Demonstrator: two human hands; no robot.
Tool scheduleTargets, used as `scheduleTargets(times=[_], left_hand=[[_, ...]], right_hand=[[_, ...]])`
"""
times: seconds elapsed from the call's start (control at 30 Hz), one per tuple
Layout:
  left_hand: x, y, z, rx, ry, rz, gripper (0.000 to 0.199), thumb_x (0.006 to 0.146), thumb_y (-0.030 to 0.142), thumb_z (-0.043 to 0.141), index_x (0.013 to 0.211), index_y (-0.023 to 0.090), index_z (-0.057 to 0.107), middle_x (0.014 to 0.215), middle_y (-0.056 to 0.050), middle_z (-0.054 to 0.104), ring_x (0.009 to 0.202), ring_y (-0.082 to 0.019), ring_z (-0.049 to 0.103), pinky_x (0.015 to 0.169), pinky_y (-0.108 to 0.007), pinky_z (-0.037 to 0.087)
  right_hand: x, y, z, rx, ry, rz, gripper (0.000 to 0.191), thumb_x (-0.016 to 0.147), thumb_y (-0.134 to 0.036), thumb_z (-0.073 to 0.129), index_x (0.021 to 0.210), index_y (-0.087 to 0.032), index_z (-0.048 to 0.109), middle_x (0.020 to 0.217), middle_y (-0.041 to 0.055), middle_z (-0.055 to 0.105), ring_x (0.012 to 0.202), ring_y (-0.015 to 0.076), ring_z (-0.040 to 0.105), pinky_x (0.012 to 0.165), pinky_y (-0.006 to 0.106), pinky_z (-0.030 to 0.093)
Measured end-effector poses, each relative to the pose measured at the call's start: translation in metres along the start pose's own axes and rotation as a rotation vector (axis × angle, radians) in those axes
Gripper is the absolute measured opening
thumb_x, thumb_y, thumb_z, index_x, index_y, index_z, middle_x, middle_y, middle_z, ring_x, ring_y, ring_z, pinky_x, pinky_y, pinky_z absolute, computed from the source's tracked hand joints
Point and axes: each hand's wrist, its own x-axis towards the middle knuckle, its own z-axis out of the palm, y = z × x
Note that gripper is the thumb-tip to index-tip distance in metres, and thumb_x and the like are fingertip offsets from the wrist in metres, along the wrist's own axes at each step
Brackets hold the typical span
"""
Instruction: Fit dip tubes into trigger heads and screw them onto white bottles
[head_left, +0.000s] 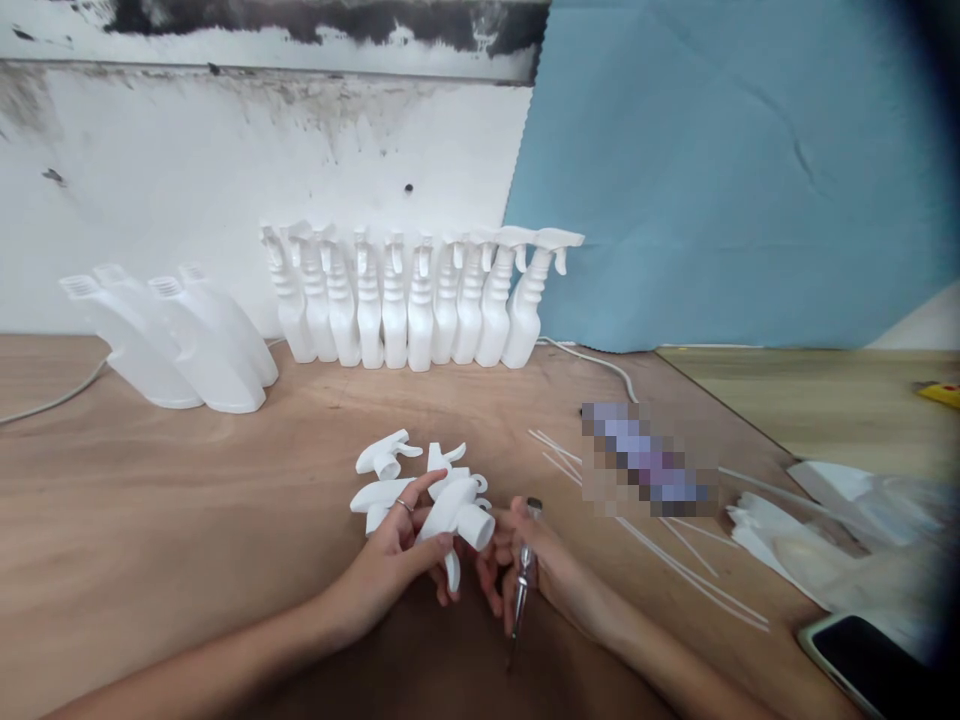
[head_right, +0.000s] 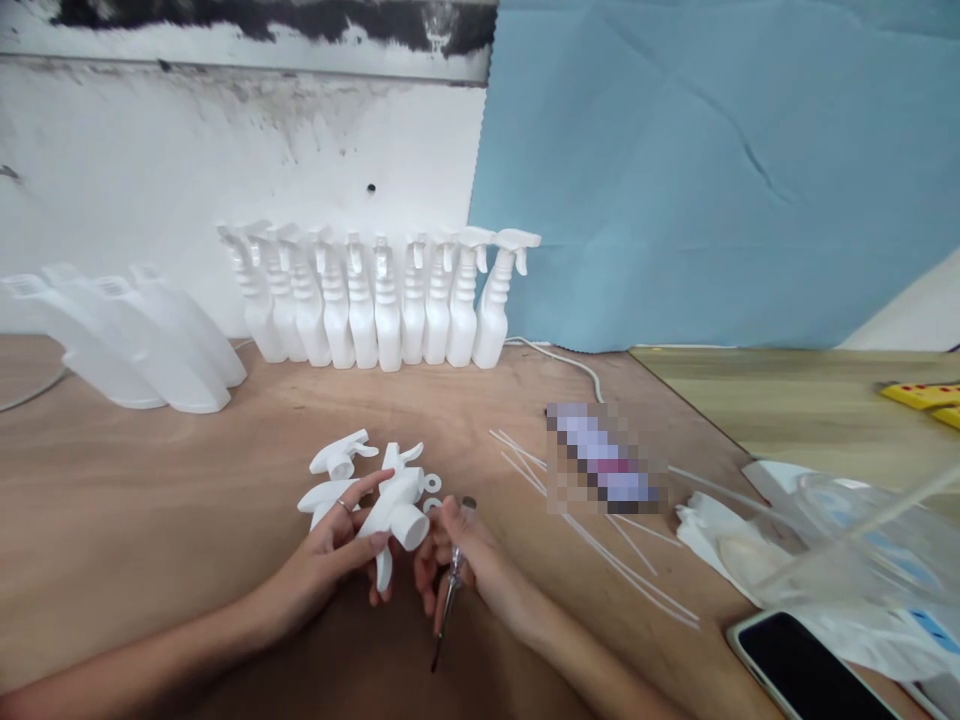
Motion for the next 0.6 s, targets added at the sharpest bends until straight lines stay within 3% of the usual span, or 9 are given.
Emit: scheduleTargets(times=[0.13,0.17,0.27,0.4,0.6], left_hand=[[0.001,0.006,-0.003,-0.126,0.039,-0.052,0.067,0.085,0.030,0.060,0.142,0.021,0.027,0.080,0.002,0.056,0.049,-0.011,0.055,0.045,-0.020,0.037],[0.001,0.007,-0.003,-0.142,0.031,-0.054,0.059,0.085,0.030,0.059,0.137,0.019,0.035,0.077,0.002,0.053,0.046,-0.008,0.050,0.043,-0.019,0.033],[0.002,0.006,-0.004,-0.140,0.000,-0.035,0.036,0.085,0.035,0.057,0.113,0.014,0.051,0.071,0.004,0.045,0.042,-0.005,0.037,0.040,-0.018,0.026],[0.002,0.004,-0.003,-0.074,0.029,-0.019,0.030,0.088,0.040,0.058,0.102,0.014,0.052,0.068,0.005,0.042,0.041,-0.004,0.033,0.038,-0.017,0.020],[-0.001,0.007,-0.001,-0.001,0.053,-0.032,0.043,0.089,0.053,0.063,0.107,0.016,0.048,0.064,0.007,0.041,0.041,-0.004,0.026,0.036,-0.014,0.020]], right_hand=[[-0.011,-0.008,-0.002,0.016,0.081,-0.083,0.075,0.088,-0.079,0.036,0.067,-0.012,0.063,0.036,-0.0042,0.041,0.025,0.0045,0.029,0.026,0.013,0.023],[-0.014,-0.011,-0.001,0.018,0.108,-0.148,0.070,0.091,-0.074,0.041,0.065,-0.012,0.063,0.037,-0.0040,0.042,0.027,0.0045,0.031,0.028,0.013,0.026],[-0.024,-0.022,0.003,-0.011,0.166,-0.397,0.044,0.093,-0.055,0.057,0.078,-0.015,0.068,0.056,0.0013,0.058,0.046,0.0106,0.054,0.041,0.017,0.042],[-0.031,-0.034,0.006,-0.315,0.153,-0.655,0.019,0.098,-0.035,0.055,0.098,-0.021,0.069,0.085,0.0044,0.062,0.067,0.0150,0.062,0.052,0.022,0.049],[-0.036,-0.035,0.006,-1.010,0.203,-0.948,0.025,0.090,-0.004,0.049,0.103,-0.019,0.064,0.086,0.0035,0.066,0.078,0.0153,0.064,0.068,0.026,0.050]])
